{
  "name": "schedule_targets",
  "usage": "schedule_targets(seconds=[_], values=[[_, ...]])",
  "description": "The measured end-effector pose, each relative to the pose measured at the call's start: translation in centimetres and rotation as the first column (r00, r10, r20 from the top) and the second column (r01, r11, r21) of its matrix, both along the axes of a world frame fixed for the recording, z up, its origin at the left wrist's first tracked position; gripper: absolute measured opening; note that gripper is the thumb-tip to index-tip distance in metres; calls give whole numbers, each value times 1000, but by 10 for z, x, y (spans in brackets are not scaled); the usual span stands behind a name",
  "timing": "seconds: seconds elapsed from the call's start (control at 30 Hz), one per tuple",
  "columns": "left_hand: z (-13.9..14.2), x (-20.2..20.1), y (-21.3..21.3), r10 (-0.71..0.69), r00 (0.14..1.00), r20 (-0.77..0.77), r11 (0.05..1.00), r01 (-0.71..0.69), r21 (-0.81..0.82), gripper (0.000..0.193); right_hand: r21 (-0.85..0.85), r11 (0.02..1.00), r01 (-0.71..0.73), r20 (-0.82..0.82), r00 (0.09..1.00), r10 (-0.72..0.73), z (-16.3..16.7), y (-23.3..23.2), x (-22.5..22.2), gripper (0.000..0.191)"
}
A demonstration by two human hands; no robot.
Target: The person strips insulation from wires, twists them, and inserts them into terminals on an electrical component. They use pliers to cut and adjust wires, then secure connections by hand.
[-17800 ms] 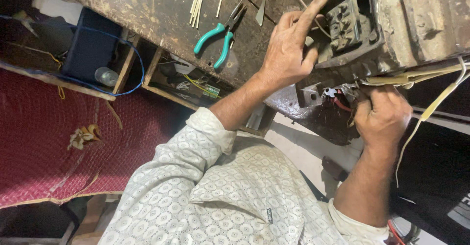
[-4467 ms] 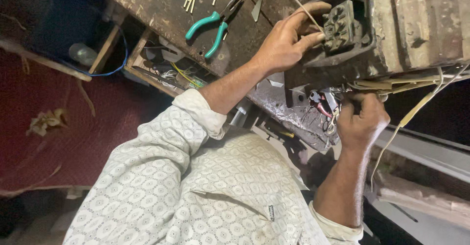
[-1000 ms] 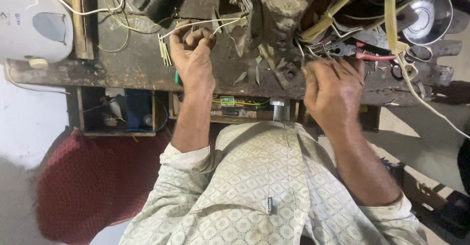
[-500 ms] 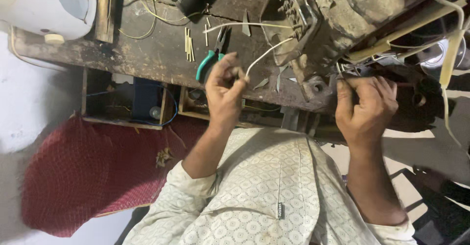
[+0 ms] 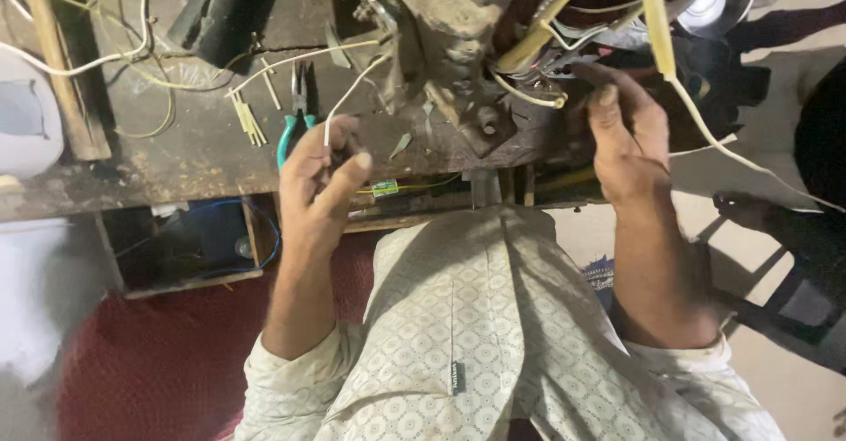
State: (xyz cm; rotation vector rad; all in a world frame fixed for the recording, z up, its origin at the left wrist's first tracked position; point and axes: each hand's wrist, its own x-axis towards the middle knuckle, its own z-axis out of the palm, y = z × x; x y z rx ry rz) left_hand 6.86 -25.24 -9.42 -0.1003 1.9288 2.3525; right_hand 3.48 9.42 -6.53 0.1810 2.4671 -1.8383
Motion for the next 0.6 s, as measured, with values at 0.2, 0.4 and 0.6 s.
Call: schedule_targets(seconds=[0.2, 0.4, 0.6], values=[[-14, -1, 36, -35, 986, 161, 999, 32, 19, 21, -489, 872, -8, 205, 971, 124, -15, 14, -8, 64], [-15, 2, 101, -229, 963, 141, 961, 246, -122, 46, -499, 851, -162, 48, 976, 214, -29, 18, -10, 33], [13, -17, 152, -197, 973, 119, 980, 190, 66, 50, -463, 839, -285, -76, 956, 283, -49, 40, -14, 24]])
